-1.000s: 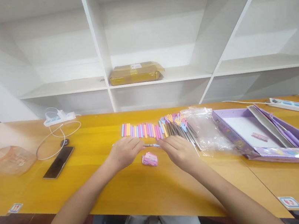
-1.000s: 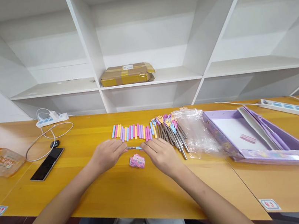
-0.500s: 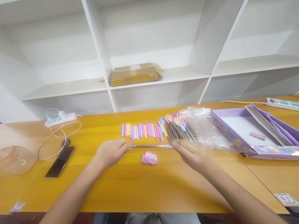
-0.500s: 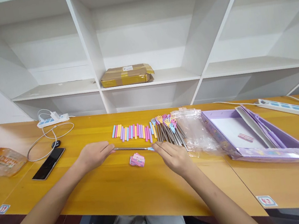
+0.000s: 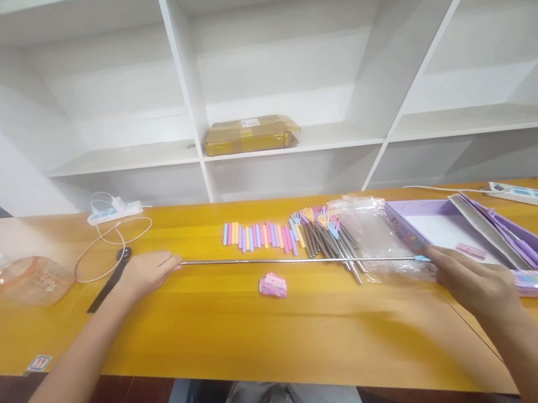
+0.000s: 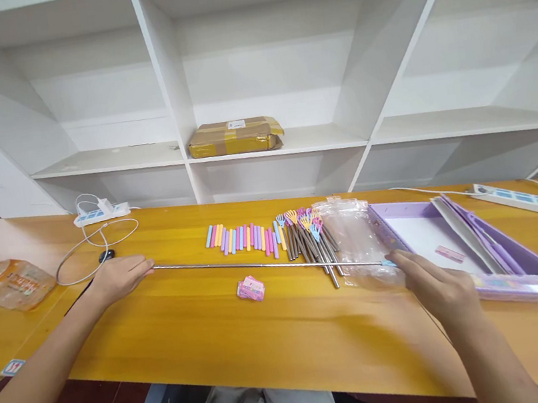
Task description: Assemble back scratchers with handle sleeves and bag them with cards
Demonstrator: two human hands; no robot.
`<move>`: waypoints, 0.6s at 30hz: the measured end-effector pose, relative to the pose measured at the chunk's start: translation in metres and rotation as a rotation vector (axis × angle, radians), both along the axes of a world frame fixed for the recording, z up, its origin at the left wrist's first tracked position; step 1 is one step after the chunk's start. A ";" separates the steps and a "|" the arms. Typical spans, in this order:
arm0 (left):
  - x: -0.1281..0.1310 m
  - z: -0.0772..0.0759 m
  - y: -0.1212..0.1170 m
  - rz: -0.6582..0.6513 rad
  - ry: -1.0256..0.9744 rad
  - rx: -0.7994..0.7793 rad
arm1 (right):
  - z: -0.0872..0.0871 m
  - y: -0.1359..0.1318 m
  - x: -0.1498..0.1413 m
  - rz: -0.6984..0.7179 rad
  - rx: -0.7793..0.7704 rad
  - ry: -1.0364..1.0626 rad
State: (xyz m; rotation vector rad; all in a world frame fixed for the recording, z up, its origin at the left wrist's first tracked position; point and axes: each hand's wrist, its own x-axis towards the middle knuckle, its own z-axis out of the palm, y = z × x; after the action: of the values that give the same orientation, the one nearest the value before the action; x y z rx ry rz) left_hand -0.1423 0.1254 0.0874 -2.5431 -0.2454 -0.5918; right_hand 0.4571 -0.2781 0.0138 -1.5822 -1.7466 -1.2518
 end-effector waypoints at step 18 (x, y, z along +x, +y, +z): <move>0.037 -0.025 -0.005 -0.035 -0.121 -0.036 | -0.038 0.014 0.000 -0.193 -0.073 0.571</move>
State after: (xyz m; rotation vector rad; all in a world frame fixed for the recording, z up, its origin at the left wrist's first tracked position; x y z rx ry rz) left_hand -0.1056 0.1200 0.0624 -2.5537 -0.2562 -0.7630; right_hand 0.4573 -0.2638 -0.0244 -1.9465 -1.3101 -0.7097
